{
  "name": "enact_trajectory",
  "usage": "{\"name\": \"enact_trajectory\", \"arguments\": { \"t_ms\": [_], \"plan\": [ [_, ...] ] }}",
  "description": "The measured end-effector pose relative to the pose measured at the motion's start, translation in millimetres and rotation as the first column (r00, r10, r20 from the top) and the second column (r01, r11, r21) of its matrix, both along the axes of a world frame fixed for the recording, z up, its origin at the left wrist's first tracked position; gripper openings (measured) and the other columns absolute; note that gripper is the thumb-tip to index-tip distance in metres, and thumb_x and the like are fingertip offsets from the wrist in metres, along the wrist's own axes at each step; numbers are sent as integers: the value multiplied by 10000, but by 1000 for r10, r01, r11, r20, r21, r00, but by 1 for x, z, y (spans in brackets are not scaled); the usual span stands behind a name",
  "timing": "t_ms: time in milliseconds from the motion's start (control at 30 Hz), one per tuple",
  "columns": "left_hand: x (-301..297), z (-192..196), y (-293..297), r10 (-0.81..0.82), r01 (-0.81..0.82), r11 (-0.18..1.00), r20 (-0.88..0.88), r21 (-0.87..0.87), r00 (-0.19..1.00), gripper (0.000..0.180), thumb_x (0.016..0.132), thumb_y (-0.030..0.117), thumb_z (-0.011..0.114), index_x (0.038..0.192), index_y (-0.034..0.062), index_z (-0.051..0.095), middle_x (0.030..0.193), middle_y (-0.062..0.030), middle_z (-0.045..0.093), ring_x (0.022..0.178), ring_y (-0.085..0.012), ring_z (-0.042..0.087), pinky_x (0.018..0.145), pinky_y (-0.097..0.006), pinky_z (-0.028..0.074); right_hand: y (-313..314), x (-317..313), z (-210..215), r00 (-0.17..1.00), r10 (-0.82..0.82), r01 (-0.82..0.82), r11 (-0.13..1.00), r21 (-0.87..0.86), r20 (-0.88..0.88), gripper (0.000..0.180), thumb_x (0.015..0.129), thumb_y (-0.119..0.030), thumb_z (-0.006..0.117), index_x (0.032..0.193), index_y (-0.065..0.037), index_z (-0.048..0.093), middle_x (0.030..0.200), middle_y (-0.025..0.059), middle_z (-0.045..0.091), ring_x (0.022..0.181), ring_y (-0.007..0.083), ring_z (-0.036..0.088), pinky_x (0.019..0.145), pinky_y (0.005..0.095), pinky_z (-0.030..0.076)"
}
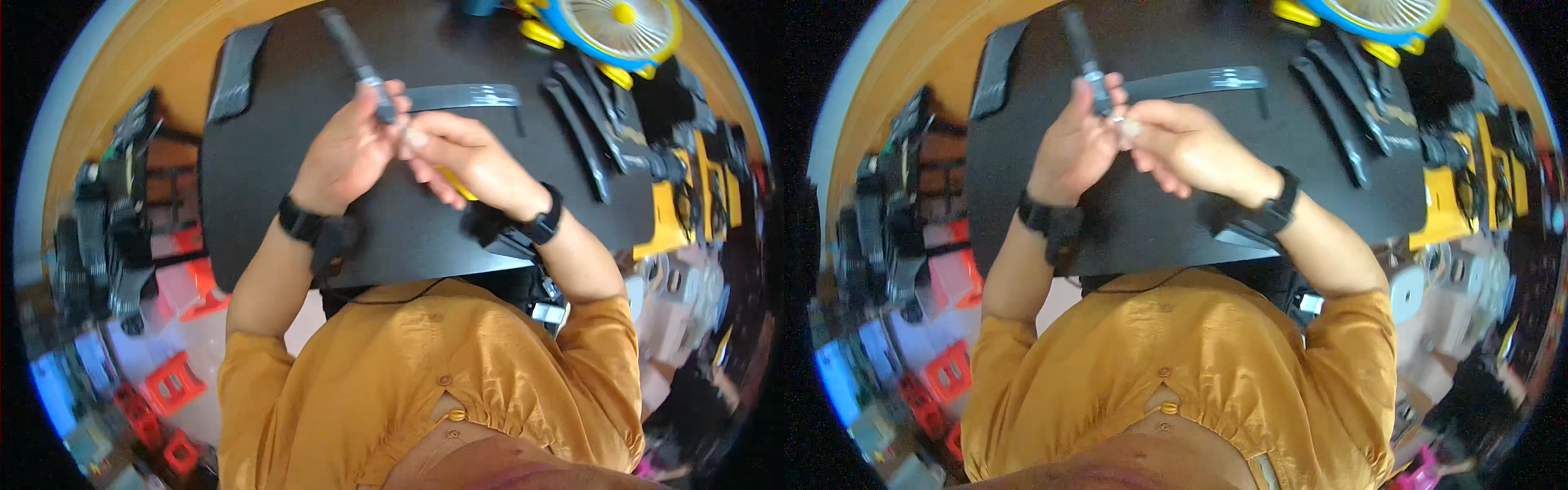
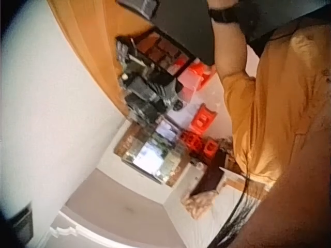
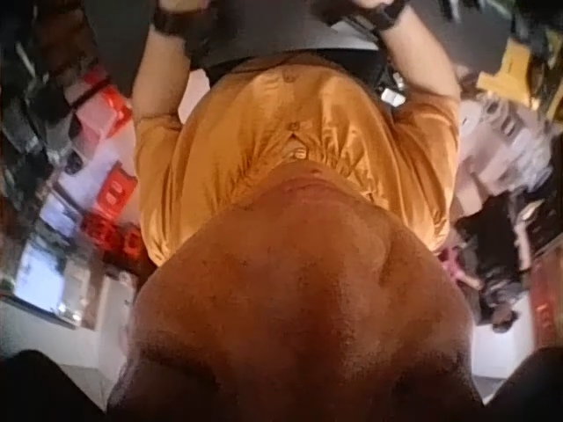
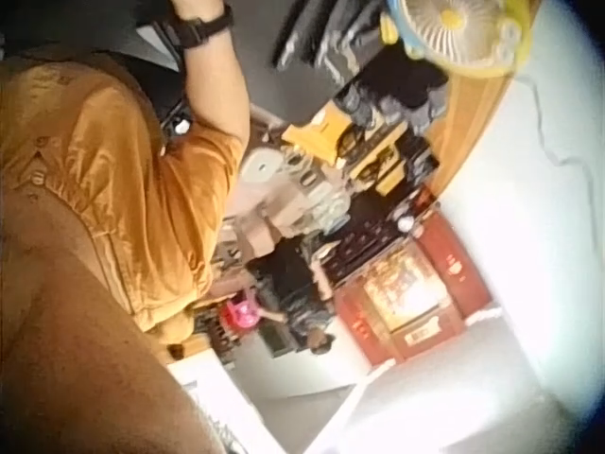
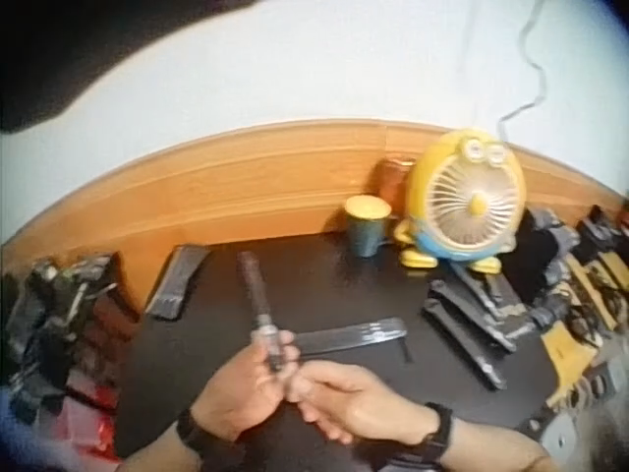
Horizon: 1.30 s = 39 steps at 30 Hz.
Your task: Assembling and finishing small leather or synthetic straps using a small hand tool.
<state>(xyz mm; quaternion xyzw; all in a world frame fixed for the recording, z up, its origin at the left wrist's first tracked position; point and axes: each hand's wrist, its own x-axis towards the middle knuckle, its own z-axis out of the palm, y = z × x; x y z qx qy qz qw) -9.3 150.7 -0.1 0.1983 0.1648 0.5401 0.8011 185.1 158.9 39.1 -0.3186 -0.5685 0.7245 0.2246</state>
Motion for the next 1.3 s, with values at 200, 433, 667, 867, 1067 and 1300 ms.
{"name": "enact_trajectory", "arguments": {
  "t_ms": [200,433,667,867,1067,1300],
  "plan": [
    [-7,-4,0,74,-73,997,-93,12,993,324,1001,308,509,1179,38,540,998,-85,633,857,-167,632,770,-322,521,4,1,-10,999,-35,35,999,31,13,201,998,-248,509,946,-90,623,684,-29,546,471,42,489,390,194,374],
    [-4,2,-2,44,-33,997,-169,65,985,320,1009,323,488,1178,57,546,1016,-65,638,860,-144,620,762,-288,508,2,5,-6,998,-31,33,999,23,-63,232,972,-242,536,871,-51,621,641,3,545,445,74,491,380,236,381],
    [-3,3,-1,38,-16,992,-177,123,983,329,1024,329,452,1201,58,509,1033,-62,614,952,-154,604,817,-292,507,0,9,-5,999,-32,36,993,115,-36,270,974,-263,525,853,-36,609,627,7,532,443,90,496,384,256,387],
    [-1,4,-2,134,-121,991,-249,64,959,330,1017,325,476,1179,45,545,1002,-56,637,857,-138,593,754,-285,495,2,7,-5,1000,5,-4,989,149,-2,257,971,-270,533,861,-52,613,643,2,545,457,85,504,390,246,392],
    [-7,0,-1,102,-94,994,-192,53,976,295,1014,263,493,1165,18,558,1001,-98,652,864,-159,647,781,-275,544,3,4,-5,998,-56,52,991,120,34,241,977,-269,522,882,-69,619,666,-18,556,485,64,500,421,223,400],
    [-11,-7,-6,188,-179,982,-203,62,961,322,981,241,567,1168,-21,551,987,-116,637,889,-195,604,808,-317,499,1,-6,-8,996,-36,32,998,52,83,206,998,-286,506,937,-132,628,681,-43,545,471,37,462,384,198,348]
  ]
}}
